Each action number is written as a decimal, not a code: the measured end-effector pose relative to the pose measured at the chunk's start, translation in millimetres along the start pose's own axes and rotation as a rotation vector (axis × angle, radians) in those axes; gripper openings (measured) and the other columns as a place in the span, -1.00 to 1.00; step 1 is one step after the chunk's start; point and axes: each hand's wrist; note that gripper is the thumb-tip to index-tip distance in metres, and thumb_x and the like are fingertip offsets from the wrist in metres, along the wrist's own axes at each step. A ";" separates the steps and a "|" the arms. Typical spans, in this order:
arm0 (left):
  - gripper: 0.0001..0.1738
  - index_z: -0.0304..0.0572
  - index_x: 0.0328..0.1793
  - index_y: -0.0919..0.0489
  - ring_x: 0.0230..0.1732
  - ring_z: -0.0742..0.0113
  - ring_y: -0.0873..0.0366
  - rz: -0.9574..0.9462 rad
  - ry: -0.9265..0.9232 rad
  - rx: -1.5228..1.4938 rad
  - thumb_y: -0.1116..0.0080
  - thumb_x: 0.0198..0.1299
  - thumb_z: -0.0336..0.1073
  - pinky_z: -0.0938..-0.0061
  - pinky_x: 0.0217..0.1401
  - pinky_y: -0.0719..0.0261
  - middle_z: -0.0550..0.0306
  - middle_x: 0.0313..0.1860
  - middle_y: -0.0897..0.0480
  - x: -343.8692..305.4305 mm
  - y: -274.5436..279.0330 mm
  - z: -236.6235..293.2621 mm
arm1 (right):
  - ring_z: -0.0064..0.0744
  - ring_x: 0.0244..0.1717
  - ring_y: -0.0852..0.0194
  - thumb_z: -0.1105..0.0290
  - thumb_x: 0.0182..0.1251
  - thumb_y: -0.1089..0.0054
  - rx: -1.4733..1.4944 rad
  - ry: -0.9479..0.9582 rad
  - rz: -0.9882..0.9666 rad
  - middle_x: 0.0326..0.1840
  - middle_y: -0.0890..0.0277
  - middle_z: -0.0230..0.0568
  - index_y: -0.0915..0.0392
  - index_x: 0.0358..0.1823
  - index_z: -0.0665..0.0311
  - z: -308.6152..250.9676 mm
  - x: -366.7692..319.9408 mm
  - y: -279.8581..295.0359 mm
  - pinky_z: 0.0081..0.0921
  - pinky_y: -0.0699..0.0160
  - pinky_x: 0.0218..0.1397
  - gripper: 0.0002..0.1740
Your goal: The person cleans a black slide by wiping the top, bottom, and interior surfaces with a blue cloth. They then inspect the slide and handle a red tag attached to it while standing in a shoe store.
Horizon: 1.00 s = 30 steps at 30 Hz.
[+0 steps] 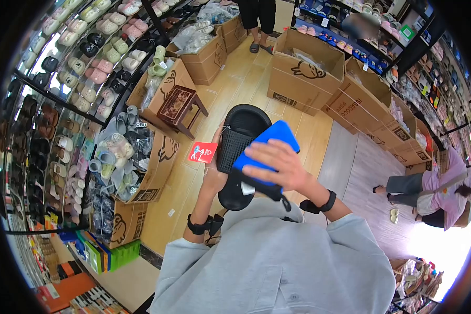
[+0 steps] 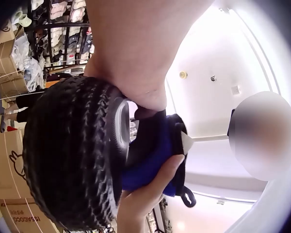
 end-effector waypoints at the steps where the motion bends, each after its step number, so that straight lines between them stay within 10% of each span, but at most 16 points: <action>1: -0.04 -0.27 0.89 0.01 0.68 0.06 -0.41 -0.012 0.001 0.019 -0.20 0.46 -0.46 0.18 0.74 -0.34 -0.20 0.74 -0.35 -1.4 3.2 1.5 | 0.02 0.55 -0.54 0.02 0.38 -0.39 -0.002 -0.081 0.050 0.61 -0.53 -0.07 -0.62 0.54 -0.02 0.7 5.5 1.0 0.03 -0.36 0.63 -0.30; 7: -0.06 -0.29 0.88 -0.04 0.74 0.06 -0.31 0.019 -0.071 0.060 -0.21 0.46 -0.36 0.18 0.79 -0.24 -0.17 0.79 -0.28 -9.6 10.6 -11.8 | 0.00 0.52 -0.55 -0.06 0.35 -0.49 -0.047 -0.133 0.139 0.55 -0.58 -0.08 -0.70 0.43 -0.01 -21.0 21.8 -13.5 0.01 -0.37 0.59 -0.34; 14: -0.08 -0.29 0.88 -0.06 0.80 0.05 -0.21 0.085 -0.061 -0.124 -0.20 0.49 -0.35 0.16 0.83 -0.18 -0.14 0.85 -0.17 -10.5 15.4 -18.0 | -0.24 0.52 -0.59 0.37 0.56 -0.11 -0.145 0.372 0.009 0.55 -0.62 -0.22 -0.65 0.49 -0.02 -24.5 22.0 -21.4 -0.25 -0.42 0.56 -0.49; 18: -0.17 -0.29 0.86 -0.12 0.78 0.07 -0.23 0.107 -0.099 0.107 -0.12 0.59 -0.17 0.14 0.83 -0.20 -0.09 0.83 -0.21 -23.8 19.4 -3.6 | -0.11 0.52 -0.58 0.20 0.50 -0.28 -0.023 0.099 0.039 0.56 -0.60 -0.15 -0.65 0.49 -0.10 1.5 20.7 -12.2 -0.08 -0.35 0.61 -0.46; 21: -0.04 -0.29 0.90 0.00 0.73 0.08 -0.33 0.065 -0.151 0.122 -0.21 0.46 -0.44 0.20 0.78 -0.26 -0.17 0.81 -0.25 -24.8 17.6 8.3 | 0.02 0.54 -0.53 -0.01 0.23 -0.60 0.026 -0.148 0.126 0.58 -0.57 -0.08 -0.69 0.45 -0.05 -4.8 36.1 -10.1 0.06 -0.33 0.59 -0.27; 30: 0.09 -0.19 0.91 -0.03 0.61 0.09 -0.48 0.118 -0.122 0.259 -0.37 0.32 -0.46 0.25 0.66 -0.41 -0.17 0.71 -0.41 -36.8 15.8 13.5 | -0.20 0.51 -0.59 0.29 0.47 -0.21 -0.046 0.163 -0.018 0.55 -0.60 -0.19 -0.67 0.46 -0.09 -34.0 30.8 -30.8 -0.16 -0.46 0.55 -0.47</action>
Point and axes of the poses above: each hand's wrist, its own x-axis towards the middle knuckle, its own y-axis out of the back of the hand, z = x × y
